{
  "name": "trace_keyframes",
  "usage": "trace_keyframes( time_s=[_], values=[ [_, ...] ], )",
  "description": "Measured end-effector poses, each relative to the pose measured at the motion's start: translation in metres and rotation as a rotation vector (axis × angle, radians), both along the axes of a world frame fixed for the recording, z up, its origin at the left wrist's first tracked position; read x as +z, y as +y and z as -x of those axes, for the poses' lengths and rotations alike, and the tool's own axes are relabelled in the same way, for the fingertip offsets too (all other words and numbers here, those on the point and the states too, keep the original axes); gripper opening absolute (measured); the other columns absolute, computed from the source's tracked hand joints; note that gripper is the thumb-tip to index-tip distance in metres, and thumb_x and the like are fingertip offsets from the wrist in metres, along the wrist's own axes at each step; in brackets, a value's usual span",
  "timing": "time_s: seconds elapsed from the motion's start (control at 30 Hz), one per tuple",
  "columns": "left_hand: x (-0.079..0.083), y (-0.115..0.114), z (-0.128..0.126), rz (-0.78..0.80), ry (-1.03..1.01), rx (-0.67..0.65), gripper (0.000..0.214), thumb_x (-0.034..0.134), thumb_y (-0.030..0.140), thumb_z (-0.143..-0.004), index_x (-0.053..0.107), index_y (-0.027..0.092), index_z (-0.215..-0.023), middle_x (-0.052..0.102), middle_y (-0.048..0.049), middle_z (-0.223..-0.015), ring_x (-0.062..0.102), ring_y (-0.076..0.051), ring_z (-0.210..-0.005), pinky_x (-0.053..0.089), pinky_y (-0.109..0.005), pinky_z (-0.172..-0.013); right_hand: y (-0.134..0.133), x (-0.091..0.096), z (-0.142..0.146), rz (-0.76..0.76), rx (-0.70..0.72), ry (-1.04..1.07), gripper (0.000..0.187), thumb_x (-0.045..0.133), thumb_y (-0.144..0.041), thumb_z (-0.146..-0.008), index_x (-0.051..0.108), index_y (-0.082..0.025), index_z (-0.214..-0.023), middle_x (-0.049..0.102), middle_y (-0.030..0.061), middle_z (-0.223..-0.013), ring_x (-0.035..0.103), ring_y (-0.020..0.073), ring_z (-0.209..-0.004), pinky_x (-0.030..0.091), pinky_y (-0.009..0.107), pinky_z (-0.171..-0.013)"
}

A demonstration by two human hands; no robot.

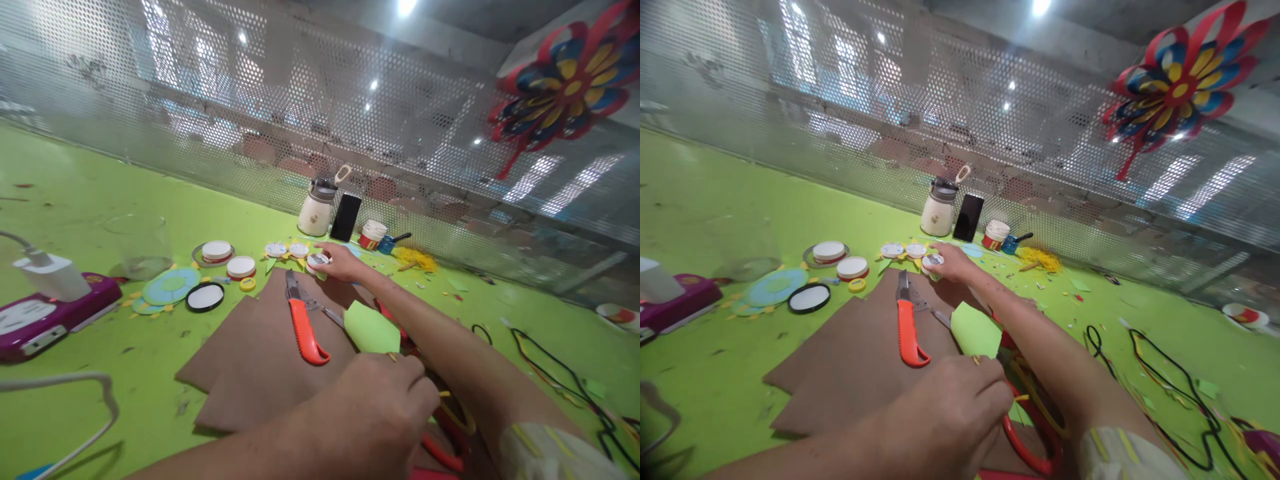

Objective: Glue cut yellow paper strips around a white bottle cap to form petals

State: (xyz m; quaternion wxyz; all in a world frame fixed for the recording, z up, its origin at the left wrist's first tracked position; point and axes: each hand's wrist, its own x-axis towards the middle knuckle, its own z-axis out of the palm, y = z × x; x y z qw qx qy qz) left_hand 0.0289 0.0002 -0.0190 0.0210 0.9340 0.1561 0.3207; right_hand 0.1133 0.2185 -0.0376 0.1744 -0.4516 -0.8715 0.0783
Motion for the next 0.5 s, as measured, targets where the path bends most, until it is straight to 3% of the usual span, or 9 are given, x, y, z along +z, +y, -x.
trace_keyframes(
  time_s=[0.5],
  values=[
    [-0.0043,0.0032,-0.0056,0.049,-0.058,0.057,0.008,0.047,0.013,-0.083,0.048,0.018,-0.077,0.057,-0.0034,-0.073,0.054,-0.015,-0.061,0.034,-0.029,-0.046,-0.0041,0.0085,-0.0058,-0.057,-0.102,0.122,0.045,0.065,-0.032,-0.079,0.06,-0.015,-0.12,0.069,0.0074,-0.101,0.064,0.0186,-0.087,0.048,0.029,-0.079]
  ],
)
